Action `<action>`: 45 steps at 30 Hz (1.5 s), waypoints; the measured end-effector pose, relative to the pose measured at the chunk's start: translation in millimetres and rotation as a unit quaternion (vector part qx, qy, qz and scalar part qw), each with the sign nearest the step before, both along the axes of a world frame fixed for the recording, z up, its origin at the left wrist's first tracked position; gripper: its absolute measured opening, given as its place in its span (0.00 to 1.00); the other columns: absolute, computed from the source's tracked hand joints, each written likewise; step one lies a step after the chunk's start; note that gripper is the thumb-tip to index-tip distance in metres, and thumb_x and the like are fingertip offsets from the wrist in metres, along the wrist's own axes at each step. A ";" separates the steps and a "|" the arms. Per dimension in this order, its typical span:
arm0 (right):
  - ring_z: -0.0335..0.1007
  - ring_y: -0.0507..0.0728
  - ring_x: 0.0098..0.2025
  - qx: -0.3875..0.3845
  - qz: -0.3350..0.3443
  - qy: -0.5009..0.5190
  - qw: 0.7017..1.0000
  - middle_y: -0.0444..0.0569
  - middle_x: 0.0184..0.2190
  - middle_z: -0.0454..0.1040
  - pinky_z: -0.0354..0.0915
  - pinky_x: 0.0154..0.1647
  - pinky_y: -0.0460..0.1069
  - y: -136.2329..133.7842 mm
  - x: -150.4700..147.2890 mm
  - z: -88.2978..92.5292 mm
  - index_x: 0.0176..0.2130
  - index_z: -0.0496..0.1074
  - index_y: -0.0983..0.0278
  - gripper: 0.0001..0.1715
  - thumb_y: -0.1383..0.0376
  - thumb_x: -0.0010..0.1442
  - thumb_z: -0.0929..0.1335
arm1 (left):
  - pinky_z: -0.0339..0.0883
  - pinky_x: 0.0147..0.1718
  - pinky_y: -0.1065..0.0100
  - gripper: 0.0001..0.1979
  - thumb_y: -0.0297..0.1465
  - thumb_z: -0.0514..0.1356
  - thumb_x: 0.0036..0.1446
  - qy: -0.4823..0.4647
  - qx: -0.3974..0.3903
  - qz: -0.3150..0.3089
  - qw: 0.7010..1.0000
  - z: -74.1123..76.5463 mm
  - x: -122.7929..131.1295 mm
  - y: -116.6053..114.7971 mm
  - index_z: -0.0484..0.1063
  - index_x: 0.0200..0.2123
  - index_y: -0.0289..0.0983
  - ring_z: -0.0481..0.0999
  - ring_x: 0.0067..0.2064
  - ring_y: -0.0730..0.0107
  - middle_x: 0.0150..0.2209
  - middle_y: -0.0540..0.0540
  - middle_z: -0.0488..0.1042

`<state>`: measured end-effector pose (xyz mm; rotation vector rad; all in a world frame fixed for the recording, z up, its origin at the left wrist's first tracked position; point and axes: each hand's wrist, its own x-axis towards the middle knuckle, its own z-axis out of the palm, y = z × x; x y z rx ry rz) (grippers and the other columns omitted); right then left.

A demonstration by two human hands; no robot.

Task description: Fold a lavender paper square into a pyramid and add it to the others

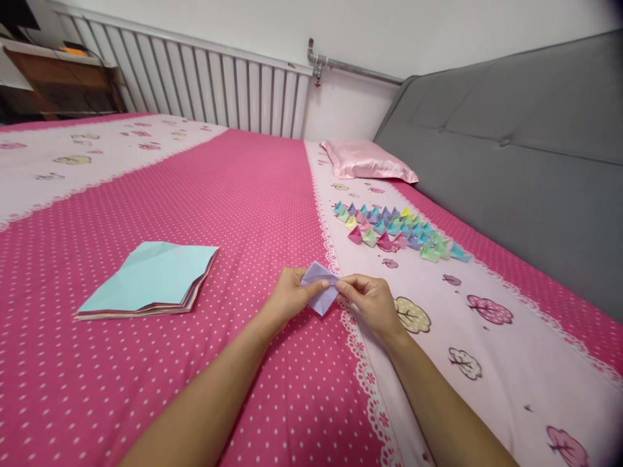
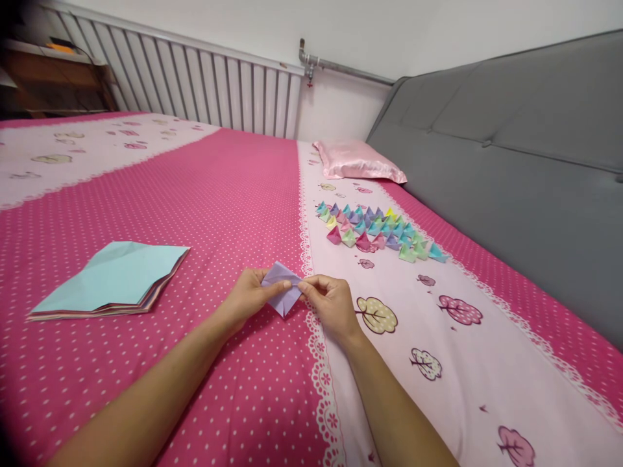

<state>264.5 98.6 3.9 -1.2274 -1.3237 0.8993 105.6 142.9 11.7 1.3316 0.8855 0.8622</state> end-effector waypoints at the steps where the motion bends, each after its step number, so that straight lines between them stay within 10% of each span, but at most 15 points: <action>1: 0.68 0.52 0.24 0.000 0.003 -0.003 1.000 0.46 0.21 0.74 0.63 0.28 0.47 0.3 0.9 0.3 0.28 0.75 0.66 0.13 0.58 0.52 0.69 | 0.57 0.21 0.72 0.12 0.35 0.65 0.42 0.001 -0.008 0.003 1.000 1.7 0.2 -0.2 0.75 0.24 0.30 0.66 0.21 0.75 0.21 0.45 0.72; 23: 0.63 0.50 0.23 -0.013 0.013 0.070 0.997 0.43 0.22 0.70 0.60 0.25 0.45 -0.1 -5.9 -2.7 0.27 0.70 0.64 0.13 0.56 0.49 0.71 | 0.49 0.18 0.74 0.20 0.44 0.61 0.45 0.076 0.032 -0.095 0.992 -5.4 1.7 -2.3 0.70 0.19 0.31 0.57 0.18 0.80 0.16 0.51 0.62; 45: 0.61 0.50 0.23 -0.016 -0.057 0.128 0.990 0.41 0.22 0.68 0.58 0.23 0.44 4.6 0.0 0.1 0.27 0.69 0.64 0.14 0.56 0.48 0.71 | 0.62 0.28 0.70 0.23 0.48 0.58 0.48 -0.026 0.005 -0.141 0.990 1.8 -2.2 0.1 0.73 0.22 0.31 0.69 0.23 0.74 0.22 0.44 0.73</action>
